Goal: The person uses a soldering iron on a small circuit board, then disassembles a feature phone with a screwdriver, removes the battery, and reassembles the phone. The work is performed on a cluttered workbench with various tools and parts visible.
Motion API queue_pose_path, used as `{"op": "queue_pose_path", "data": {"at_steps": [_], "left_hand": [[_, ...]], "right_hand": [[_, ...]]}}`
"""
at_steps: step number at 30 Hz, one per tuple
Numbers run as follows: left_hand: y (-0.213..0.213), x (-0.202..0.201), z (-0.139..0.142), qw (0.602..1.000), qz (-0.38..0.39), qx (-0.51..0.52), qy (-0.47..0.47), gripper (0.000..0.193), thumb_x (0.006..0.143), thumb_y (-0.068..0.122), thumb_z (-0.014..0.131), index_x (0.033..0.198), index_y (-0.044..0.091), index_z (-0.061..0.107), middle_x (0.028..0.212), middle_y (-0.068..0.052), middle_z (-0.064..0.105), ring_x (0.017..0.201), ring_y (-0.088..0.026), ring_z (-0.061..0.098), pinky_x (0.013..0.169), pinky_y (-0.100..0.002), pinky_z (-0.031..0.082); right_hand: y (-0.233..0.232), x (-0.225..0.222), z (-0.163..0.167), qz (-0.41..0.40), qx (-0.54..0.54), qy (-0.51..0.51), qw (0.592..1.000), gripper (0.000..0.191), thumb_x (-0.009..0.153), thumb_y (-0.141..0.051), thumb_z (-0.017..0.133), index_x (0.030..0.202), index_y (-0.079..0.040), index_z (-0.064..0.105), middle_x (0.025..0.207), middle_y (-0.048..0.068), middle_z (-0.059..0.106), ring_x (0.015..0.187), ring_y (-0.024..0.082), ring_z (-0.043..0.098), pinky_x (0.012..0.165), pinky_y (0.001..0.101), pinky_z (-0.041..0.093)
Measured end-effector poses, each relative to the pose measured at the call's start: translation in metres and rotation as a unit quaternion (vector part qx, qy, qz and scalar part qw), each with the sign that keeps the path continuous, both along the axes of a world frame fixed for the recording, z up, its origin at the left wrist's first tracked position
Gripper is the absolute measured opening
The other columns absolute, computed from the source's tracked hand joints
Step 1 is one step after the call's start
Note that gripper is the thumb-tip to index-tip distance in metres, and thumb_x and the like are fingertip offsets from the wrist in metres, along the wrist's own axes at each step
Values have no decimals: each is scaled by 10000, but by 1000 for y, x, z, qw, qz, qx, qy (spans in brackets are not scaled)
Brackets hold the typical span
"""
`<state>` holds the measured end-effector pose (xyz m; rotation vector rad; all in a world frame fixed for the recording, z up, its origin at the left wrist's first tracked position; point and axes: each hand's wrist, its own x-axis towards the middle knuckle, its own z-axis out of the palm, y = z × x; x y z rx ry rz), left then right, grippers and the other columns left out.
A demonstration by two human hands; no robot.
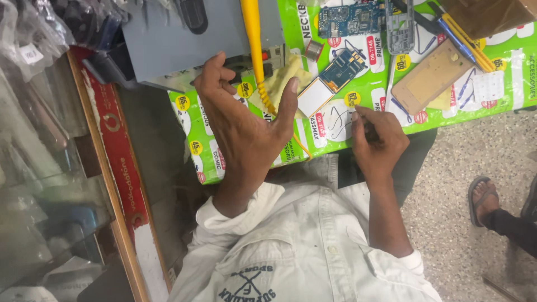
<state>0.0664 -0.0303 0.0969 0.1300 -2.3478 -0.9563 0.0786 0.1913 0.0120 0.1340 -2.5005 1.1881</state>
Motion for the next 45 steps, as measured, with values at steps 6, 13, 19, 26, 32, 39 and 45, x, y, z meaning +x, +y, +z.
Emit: {"op": "queue_pose_path", "data": {"at_steps": [6,13,19,26,32,39,45], "left_hand": [[0,13,-13,991,-57,-15,118,628,913,203,789,1322,-3,359,1203,-163,407,1097,-279,465,928,-409,432],[62,23,-41,912,-357,187,-79,409,1003,54,740,1336,7,509,1242,-173,569,1153,-321,622,1015,-380,531],[89,5,-48,977,-193,39,-75,735,925,134,753,1482,-67,317,1485,-317,345,1395,-489,384,1181,-594,335],[76,3,-42,972,-192,-39,-131,738,939,144,744,1499,-86,321,1511,-334,318,1429,-516,343,1200,-601,312],[59,20,-9,950,-310,15,-5,346,1021,93,748,1312,7,582,1332,-164,565,1221,-339,590,1050,-430,508],[4,55,11,924,-347,-20,161,281,924,9,795,1165,39,653,1115,-67,624,985,-237,622,824,-385,548],[-8,64,-10,957,-218,35,189,224,895,-34,748,1078,33,639,1075,-72,634,925,-208,643,773,-357,545]], "right_hand": [[6,1,-11,0,-22,40,999,137,987,6,792,1119,-16,762,914,80,704,753,137,627,671,260,483],[13,4,-22,-12,-47,53,997,116,991,18,787,1097,-12,749,876,77,672,707,124,595,630,255,445],[16,2,-24,-3,-35,70,997,143,964,44,779,1094,-6,750,865,75,669,703,116,617,620,246,466],[18,2,-27,2,-46,63,997,150,965,49,798,1099,-2,755,845,74,661,691,109,607,607,238,452],[10,-5,-14,-15,-166,-2,986,90,1044,-1,757,1132,11,756,869,63,661,740,98,599,660,231,456],[-46,-46,48,216,-293,-222,905,231,1059,-133,663,1225,20,713,1015,80,767,863,81,693,717,221,554],[-121,-61,92,243,-271,-242,899,347,972,-165,747,1263,11,681,860,58,780,695,42,659,606,197,535]]}}
